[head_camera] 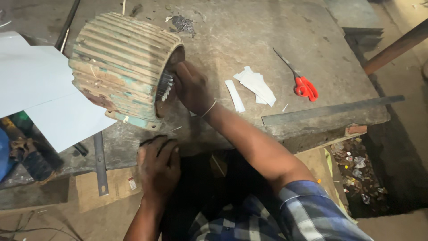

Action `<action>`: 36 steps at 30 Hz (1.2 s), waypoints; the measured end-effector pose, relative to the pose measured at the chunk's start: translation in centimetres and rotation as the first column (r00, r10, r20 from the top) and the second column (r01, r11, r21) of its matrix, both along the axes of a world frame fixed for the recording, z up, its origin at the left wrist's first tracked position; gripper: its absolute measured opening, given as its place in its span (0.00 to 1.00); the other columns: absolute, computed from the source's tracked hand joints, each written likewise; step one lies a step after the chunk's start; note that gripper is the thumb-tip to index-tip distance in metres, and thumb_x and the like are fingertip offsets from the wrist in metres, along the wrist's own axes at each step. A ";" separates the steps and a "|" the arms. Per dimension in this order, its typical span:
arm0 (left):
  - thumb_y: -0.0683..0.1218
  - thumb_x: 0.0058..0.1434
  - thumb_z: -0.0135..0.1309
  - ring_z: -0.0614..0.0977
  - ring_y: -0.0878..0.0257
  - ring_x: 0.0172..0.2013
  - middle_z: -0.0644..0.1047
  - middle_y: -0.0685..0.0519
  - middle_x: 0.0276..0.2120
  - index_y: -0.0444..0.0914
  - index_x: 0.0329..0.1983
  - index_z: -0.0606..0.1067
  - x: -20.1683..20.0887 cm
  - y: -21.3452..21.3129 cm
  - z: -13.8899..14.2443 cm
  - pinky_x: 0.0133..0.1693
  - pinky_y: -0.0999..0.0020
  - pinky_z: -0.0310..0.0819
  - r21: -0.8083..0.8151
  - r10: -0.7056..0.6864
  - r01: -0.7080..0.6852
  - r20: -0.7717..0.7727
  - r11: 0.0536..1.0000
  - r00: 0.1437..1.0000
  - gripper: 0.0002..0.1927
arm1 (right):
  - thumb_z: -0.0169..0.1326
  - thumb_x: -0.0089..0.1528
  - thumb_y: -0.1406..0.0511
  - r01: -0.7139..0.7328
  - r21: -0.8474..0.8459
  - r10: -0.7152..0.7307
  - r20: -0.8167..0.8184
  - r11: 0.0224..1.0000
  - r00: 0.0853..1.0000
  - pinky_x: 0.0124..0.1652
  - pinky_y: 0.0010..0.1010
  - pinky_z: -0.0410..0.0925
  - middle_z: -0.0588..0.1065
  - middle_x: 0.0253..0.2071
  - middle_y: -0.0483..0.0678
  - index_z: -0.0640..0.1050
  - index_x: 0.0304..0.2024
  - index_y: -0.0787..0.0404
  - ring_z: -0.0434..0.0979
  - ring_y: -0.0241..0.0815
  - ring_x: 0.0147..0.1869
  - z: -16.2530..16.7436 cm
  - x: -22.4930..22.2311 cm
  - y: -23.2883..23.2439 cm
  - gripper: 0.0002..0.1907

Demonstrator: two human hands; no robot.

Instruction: The person cuts strips from a white sheet with scissors, folds and creases each strip by hand, and inserts the folded strips into the slots of an electric motor stator on the workbench. At the end the person lifts and repositions the motor housing.

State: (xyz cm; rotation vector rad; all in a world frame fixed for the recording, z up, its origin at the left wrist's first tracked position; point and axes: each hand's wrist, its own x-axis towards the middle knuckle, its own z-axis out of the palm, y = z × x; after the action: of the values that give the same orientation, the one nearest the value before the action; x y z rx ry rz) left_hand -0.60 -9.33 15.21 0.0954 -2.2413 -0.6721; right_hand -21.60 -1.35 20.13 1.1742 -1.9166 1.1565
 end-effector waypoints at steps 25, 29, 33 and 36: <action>0.41 0.64 0.58 0.77 0.48 0.52 0.78 0.47 0.50 0.39 0.49 0.81 -1.3 1.3 -1.8 0.57 0.53 0.70 -0.076 -0.015 0.019 0.052 0.997 0.999 0.11 | 0.60 0.63 0.67 -0.083 -0.150 0.103 0.132 0.985 0.986 0.46 0.41 0.71 0.75 0.40 0.53 0.74 0.43 0.60 0.77 0.55 0.45 -3.3 -5.5 1.8 0.09; 0.42 0.66 0.58 0.76 0.49 0.52 0.78 0.48 0.50 0.39 0.49 0.82 -1.7 1.7 -2.2 0.57 0.55 0.70 -0.084 0.023 -0.016 0.073 0.996 0.997 0.10 | 0.60 0.63 0.68 -0.098 -0.019 0.100 0.267 0.995 0.958 0.46 0.40 0.70 0.75 0.40 0.52 0.74 0.46 0.60 0.78 0.53 0.45 -2.9 -5.6 2.6 0.10; 0.43 0.68 0.58 0.75 0.49 0.54 0.78 0.49 0.51 0.39 0.50 0.82 -1.8 1.9 -2.5 0.59 0.55 0.70 -0.091 0.038 -0.033 0.056 0.995 0.998 0.09 | 0.61 0.61 0.68 -0.071 -0.035 0.077 0.213 0.997 0.974 0.47 0.40 0.70 0.76 0.41 0.51 0.75 0.46 0.59 0.78 0.54 0.47 -2.2 -5.1 2.5 0.12; 0.42 0.67 0.59 0.75 0.50 0.53 0.78 0.50 0.50 0.39 0.50 0.82 -1.9 2.0 -2.6 0.59 0.55 0.70 -0.099 0.069 -0.063 0.055 0.993 0.996 0.09 | 0.61 0.61 0.68 -0.065 -0.049 0.075 0.256 0.997 0.964 0.47 0.39 0.71 0.76 0.41 0.51 0.74 0.46 0.58 0.78 0.53 0.48 -2.5 -4.9 2.2 0.12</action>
State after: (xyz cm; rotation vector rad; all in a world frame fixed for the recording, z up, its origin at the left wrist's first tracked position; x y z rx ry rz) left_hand -2.50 -7.36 12.57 0.1419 -2.3119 -0.5301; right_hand -26.50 0.82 17.67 1.1225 -2.0445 1.4403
